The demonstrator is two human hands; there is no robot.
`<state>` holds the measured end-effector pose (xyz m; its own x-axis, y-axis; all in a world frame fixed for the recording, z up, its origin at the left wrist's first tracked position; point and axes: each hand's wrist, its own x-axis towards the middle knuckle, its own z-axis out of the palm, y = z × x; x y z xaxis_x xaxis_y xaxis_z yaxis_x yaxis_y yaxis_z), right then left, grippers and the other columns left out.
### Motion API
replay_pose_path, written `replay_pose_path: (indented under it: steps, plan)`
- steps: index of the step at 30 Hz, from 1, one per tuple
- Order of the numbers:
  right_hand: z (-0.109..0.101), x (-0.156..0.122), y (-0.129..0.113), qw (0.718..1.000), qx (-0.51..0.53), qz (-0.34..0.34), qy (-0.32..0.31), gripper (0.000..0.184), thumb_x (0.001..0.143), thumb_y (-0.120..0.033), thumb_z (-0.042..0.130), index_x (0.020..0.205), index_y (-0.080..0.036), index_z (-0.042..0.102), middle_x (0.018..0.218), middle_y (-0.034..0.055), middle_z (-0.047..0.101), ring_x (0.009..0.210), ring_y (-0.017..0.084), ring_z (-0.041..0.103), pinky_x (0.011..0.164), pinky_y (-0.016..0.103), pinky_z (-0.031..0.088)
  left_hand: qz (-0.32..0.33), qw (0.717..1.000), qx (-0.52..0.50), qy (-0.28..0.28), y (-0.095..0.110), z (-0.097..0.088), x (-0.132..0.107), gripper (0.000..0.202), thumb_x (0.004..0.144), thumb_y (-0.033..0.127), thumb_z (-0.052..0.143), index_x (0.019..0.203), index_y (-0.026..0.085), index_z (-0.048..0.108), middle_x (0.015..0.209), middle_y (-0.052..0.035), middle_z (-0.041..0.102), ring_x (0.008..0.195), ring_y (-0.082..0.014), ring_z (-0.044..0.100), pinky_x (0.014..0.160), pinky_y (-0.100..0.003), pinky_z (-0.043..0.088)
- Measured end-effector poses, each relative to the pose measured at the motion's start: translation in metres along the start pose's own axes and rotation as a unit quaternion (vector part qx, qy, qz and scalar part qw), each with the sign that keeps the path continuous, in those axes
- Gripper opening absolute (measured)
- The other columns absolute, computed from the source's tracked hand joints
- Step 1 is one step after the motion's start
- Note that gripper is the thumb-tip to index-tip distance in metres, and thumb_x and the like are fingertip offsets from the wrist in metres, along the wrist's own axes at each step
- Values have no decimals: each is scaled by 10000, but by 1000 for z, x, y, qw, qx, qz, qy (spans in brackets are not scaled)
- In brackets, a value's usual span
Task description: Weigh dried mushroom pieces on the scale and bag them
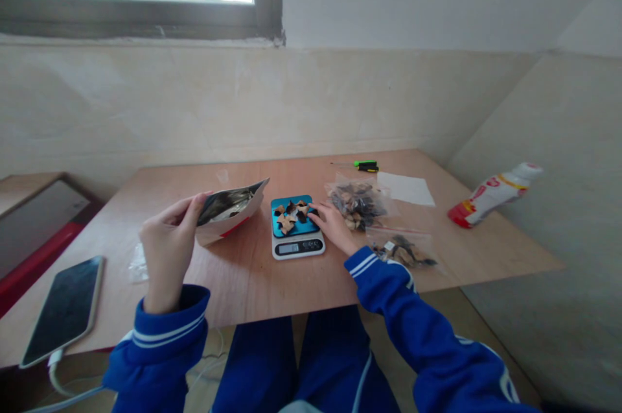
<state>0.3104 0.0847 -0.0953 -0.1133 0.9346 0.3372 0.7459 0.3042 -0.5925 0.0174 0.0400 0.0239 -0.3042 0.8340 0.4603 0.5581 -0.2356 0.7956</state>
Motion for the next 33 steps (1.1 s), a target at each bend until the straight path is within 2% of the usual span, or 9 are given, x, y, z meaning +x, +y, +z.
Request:
replay_pose_path:
  steps: [6,9,13,17,22,25,28,31,33]
  plan:
    - [8,1,-23,998,-42,-48,6,449,960,-389,430,1350,-180,510,1391,164,495,1325,272,412,1095,482,319,-6,1000,-12,2,0,-3,0,239,855,389,590,904,240,769,924,-11,770,888,-204,706,728,-275,491]
    - [6,0,-42,984,-100,-127,-76,487,889,-431,570,1333,-237,524,1366,148,492,1278,296,428,1037,472,353,-4,1000,-8,3,0,-3,0,242,853,397,591,901,240,768,920,-15,771,885,-206,706,723,-279,490]
    - [7,1,-55,961,-157,-176,-142,339,847,-276,650,1181,-225,626,1211,133,600,1178,304,496,960,458,365,3,1000,-2,-5,0,-2,-1,267,858,421,578,909,239,765,912,-23,771,864,-207,707,699,-286,485]
    - [9,10,-58,982,-72,-129,-115,185,849,-292,638,999,-192,676,1017,94,686,1015,250,585,908,412,385,5,1000,-5,-5,0,-2,-2,272,858,420,573,905,232,763,910,-27,771,850,-204,708,685,-281,495]
    - [16,18,-55,986,141,7,-91,361,940,-423,448,1037,-138,647,946,86,700,831,169,641,726,290,480,6,1000,-5,-8,0,-2,-1,275,859,424,568,913,237,762,924,-24,770,868,-207,708,702,-283,499]
    - [20,18,-53,989,116,26,-89,331,915,-419,502,992,-148,675,953,92,688,878,195,619,801,343,468,5,1000,-2,-11,0,-1,-2,268,857,418,574,910,236,763,910,-24,771,850,-205,708,694,-279,496]
    - [22,18,-53,997,13,14,-70,279,902,-392,541,991,-175,692,998,108,663,978,254,556,898,442,402,4,1000,-6,-12,1,-1,-2,266,858,415,576,908,234,764,913,-24,771,849,-199,707,698,-275,492]
    - [17,20,-55,995,-86,-16,-44,267,903,-347,544,1054,-170,676,1045,127,626,1003,276,524,906,452,393,8,1000,-10,-10,-1,-2,-2,264,861,412,570,907,237,763,922,-23,770,864,-201,704,709,-281,493]
    - [8,24,-60,996,-75,-38,-13,252,894,-303,548,1067,-162,665,1030,125,612,1002,272,528,903,439,409,9,1000,-10,-10,-2,-3,-2,265,861,414,569,910,240,763,925,-25,770,866,-205,704,723,-291,497]
